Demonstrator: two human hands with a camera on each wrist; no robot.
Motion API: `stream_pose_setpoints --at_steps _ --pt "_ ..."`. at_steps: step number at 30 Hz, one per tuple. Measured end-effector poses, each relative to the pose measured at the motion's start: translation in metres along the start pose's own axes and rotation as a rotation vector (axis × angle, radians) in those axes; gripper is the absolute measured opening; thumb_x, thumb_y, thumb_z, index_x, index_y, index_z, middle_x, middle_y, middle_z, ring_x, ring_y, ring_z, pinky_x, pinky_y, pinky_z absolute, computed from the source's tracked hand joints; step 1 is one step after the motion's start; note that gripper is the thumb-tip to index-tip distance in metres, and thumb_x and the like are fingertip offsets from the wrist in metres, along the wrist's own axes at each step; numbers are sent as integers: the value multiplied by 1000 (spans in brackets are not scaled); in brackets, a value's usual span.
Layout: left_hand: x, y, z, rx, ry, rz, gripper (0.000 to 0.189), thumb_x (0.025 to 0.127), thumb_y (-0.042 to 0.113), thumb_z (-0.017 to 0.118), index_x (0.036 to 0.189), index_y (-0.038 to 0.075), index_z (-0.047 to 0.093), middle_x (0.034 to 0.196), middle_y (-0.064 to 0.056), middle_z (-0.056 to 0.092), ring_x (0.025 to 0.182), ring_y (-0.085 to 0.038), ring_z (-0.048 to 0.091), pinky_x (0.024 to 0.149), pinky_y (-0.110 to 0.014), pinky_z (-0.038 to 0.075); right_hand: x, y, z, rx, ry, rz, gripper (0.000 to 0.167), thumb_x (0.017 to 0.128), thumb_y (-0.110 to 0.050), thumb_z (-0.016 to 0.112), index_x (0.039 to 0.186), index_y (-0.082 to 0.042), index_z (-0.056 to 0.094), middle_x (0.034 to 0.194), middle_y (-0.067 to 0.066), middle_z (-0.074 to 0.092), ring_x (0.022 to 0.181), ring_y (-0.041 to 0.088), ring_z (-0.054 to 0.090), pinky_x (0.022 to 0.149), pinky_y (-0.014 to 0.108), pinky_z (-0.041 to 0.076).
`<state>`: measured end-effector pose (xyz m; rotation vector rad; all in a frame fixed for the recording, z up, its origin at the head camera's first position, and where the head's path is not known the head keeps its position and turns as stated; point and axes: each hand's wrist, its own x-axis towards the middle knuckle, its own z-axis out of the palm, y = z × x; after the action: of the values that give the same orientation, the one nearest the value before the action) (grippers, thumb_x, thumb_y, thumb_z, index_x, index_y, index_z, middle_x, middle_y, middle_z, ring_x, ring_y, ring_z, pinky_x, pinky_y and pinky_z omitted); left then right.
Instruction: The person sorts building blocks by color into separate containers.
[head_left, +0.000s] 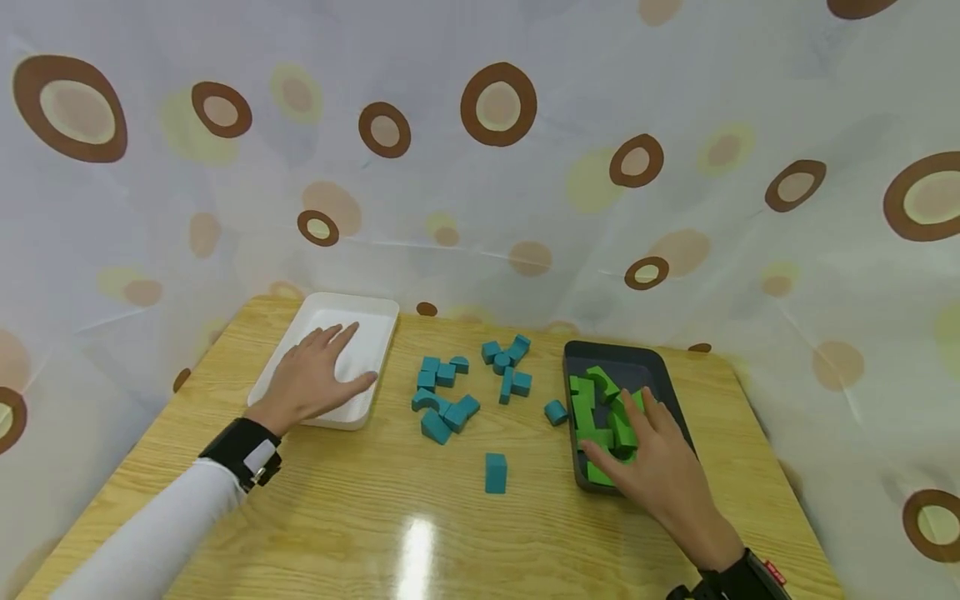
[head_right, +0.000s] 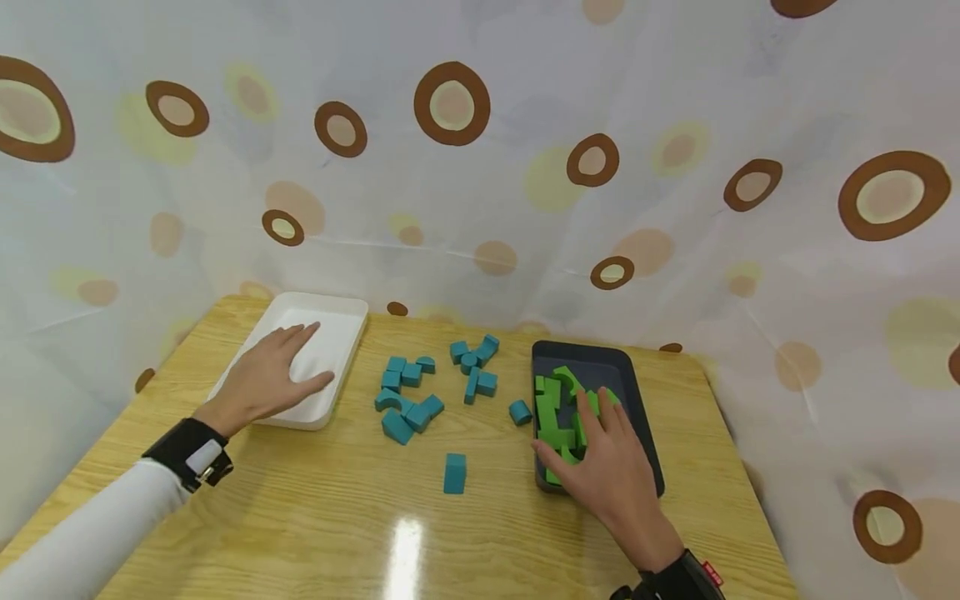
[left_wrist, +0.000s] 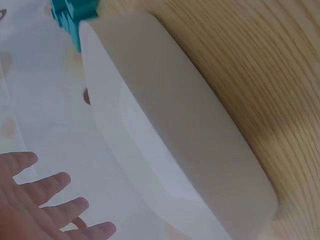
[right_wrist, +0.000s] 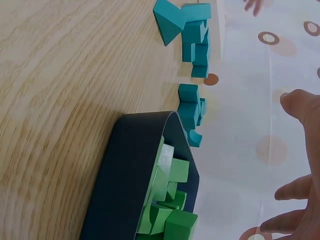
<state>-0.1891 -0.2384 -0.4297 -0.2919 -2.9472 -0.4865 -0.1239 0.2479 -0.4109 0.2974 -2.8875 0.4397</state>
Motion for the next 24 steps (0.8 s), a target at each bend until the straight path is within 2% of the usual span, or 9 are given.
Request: stream_pose_setpoints --at_steps 4,8,11,12,13,15,18,20,24 --pt "13 -35 -4 -6 -12 -117 98 93 74 50 160 5 32 157 -32 38 143 -56 35 105 -74 37 -1 4 -1 0 13 4 98 86 -65 71 155 -1 43 158 37 33 141 57 38 98 71 45" --pt "21 -67 0 -30 -67 -293 107 95 74 44 161 -5 15 156 -40 31 137 -65 33 102 -78 35 -4 6 -4 11 3 11 97 86 -66 71 154 -2 43 158 37 33 142 60 35 101 73 41" --pt "24 -87 8 -53 -119 -419 99 100 54 49 157 -16 7 148 -47 33 127 -66 43 98 -74 42 -5 7 -6 11 -15 19 98 87 -67 69 155 -2 42 159 37 32 142 64 31 106 75 35" --pt "24 -93 11 -56 -119 -441 89 100 43 52 153 -19 17 139 -47 42 116 -63 52 92 -69 48 -6 7 -6 11 -20 21 98 87 -68 69 155 -2 42 159 37 32 142 64 29 107 75 32" --pt "23 -99 14 -52 -112 -450 77 99 33 55 147 -21 29 129 -45 51 104 -58 60 85 -64 52 -6 7 -6 14 -24 18 98 87 -67 69 155 -2 42 159 37 32 143 64 28 109 75 31" --pt "21 -108 18 -42 -79 -445 49 92 14 60 125 -21 52 106 -39 62 84 -46 63 72 -53 54 -7 8 -6 18 -21 9 97 88 -66 69 155 -3 42 158 37 32 144 63 27 111 74 29" --pt "18 -115 19 -29 -10 -408 12 85 0 61 86 -13 62 76 -24 64 65 -32 56 58 -43 47 -8 11 -5 23 -6 -13 93 89 -63 70 155 -3 44 158 37 34 145 62 26 112 73 29" --pt "19 -114 16 -25 11 -399 8 83 -3 61 79 -10 61 73 -23 63 64 -32 56 58 -45 47 -8 14 -4 21 5 -24 91 89 -62 70 154 -4 45 158 37 35 144 63 27 112 73 29" --pt "24 -105 9 -14 3 -395 8 83 -6 60 76 -8 61 72 -21 62 63 -31 55 57 -45 48 -7 18 -4 8 33 -53 90 88 -59 72 152 -3 47 155 35 40 143 60 33 113 69 32"
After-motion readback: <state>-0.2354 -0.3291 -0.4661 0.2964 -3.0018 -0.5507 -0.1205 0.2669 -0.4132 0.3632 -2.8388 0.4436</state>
